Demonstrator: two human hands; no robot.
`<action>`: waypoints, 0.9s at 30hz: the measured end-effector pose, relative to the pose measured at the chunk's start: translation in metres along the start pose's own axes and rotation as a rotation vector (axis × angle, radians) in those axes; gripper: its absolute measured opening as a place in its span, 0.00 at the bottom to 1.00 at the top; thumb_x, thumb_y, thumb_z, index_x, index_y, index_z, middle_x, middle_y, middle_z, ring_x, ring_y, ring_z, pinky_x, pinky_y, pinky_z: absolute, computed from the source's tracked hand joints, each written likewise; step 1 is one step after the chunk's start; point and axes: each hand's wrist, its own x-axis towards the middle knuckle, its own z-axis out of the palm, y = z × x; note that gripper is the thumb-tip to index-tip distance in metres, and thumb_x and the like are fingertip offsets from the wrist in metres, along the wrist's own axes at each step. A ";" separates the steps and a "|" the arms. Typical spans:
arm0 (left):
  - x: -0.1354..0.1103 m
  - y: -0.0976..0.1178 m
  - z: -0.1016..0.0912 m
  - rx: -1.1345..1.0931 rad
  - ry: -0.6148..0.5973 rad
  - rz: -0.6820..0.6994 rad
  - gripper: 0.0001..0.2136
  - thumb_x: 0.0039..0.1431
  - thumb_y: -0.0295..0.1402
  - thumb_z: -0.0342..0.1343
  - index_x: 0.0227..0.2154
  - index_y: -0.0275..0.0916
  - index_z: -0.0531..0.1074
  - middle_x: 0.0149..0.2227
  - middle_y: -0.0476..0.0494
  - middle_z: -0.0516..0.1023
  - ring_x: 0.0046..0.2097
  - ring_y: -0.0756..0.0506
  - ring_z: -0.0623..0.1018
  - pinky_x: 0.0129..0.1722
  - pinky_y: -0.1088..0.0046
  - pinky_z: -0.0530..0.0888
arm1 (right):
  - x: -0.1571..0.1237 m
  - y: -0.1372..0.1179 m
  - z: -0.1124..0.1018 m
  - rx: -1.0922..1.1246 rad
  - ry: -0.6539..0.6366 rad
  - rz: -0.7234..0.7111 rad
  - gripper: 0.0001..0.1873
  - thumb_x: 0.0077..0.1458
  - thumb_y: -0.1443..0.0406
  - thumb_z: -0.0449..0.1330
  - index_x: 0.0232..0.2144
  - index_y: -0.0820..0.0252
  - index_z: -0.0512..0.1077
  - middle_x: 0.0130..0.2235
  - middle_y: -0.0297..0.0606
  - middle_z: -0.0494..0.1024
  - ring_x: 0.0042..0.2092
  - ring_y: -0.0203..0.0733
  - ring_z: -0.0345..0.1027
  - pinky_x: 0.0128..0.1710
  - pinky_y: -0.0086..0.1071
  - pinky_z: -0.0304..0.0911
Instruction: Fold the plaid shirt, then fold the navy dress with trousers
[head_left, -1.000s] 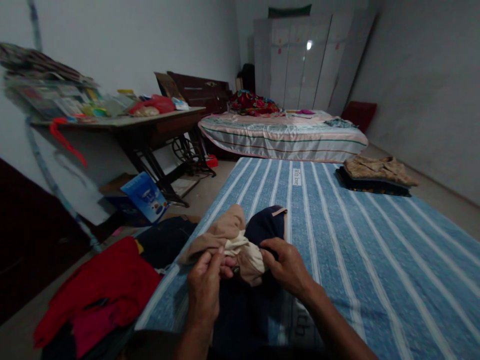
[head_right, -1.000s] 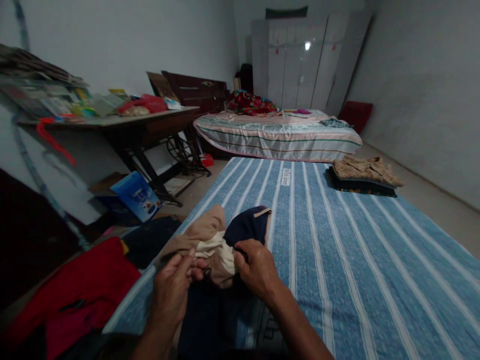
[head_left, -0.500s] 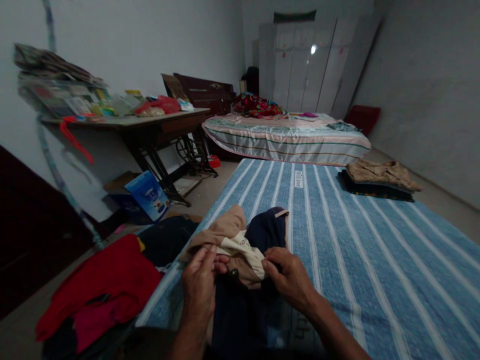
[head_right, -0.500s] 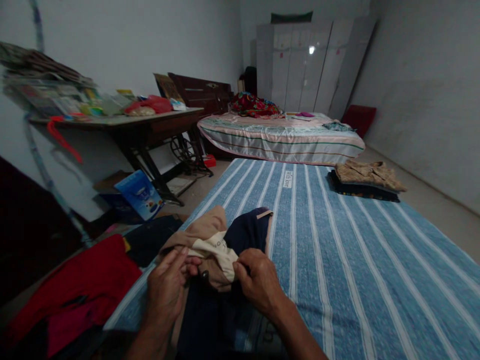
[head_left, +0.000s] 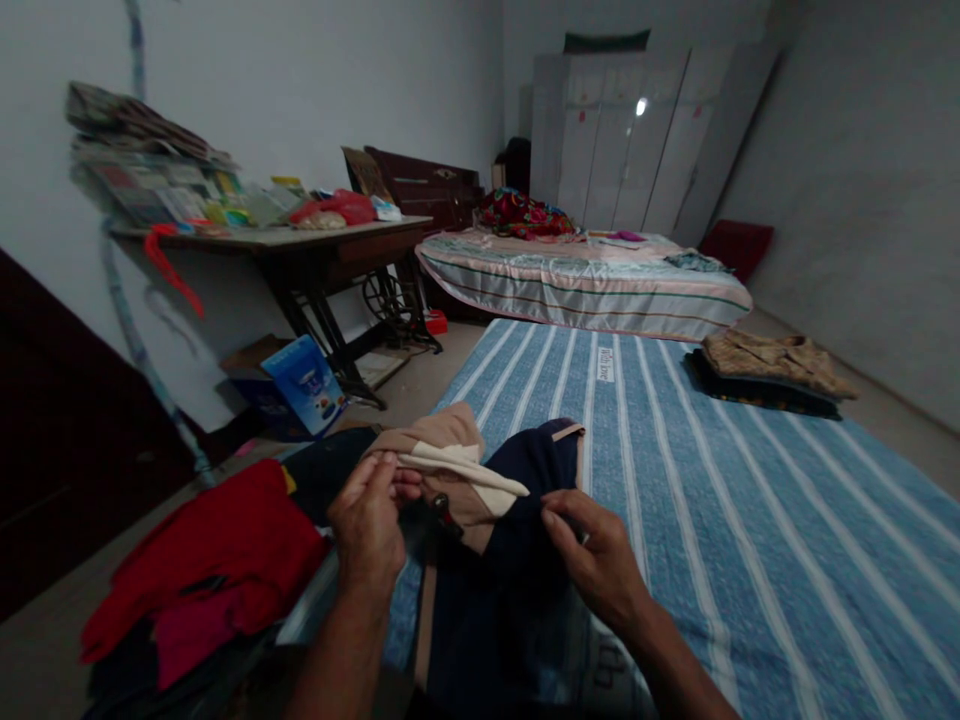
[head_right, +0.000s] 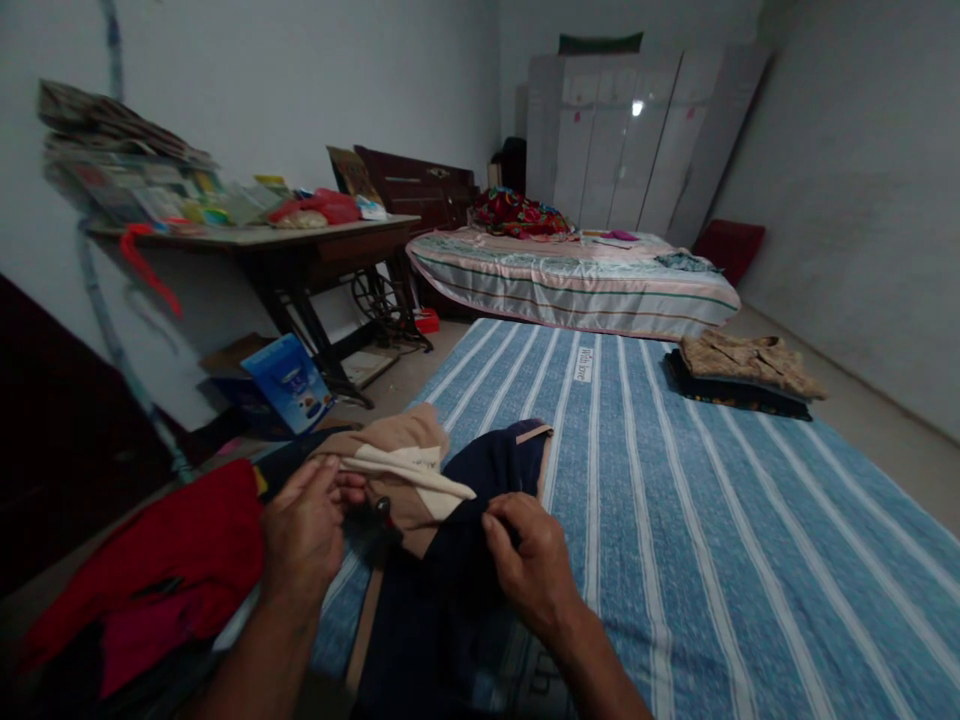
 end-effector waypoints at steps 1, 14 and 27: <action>0.004 -0.002 -0.002 -0.011 0.033 -0.016 0.10 0.39 0.35 0.60 0.25 0.35 0.69 0.17 0.54 0.71 0.17 0.55 0.68 0.17 0.83 0.65 | -0.002 0.002 0.000 -0.030 0.023 0.003 0.07 0.57 0.66 0.53 0.33 0.59 0.71 0.35 0.38 0.75 0.39 0.39 0.68 0.40 0.31 0.62; 0.015 -0.005 -0.017 -0.203 0.226 -0.221 0.04 0.45 0.22 0.54 0.26 0.36 0.68 0.23 0.52 0.72 0.23 0.52 0.73 0.21 0.79 0.71 | -0.024 0.025 0.018 -0.378 -0.067 -0.028 0.19 0.48 0.72 0.54 0.44 0.59 0.69 0.48 0.45 0.70 0.50 0.45 0.65 0.49 0.38 0.63; 0.040 0.026 -0.003 -0.327 0.114 -0.111 0.06 0.43 0.20 0.55 0.23 0.36 0.67 0.24 0.51 0.73 0.27 0.51 0.74 0.28 0.76 0.75 | -0.010 0.027 -0.024 -0.650 -0.058 0.133 0.25 0.48 0.73 0.50 0.49 0.56 0.67 0.35 0.38 0.79 0.34 0.44 0.74 0.31 0.32 0.65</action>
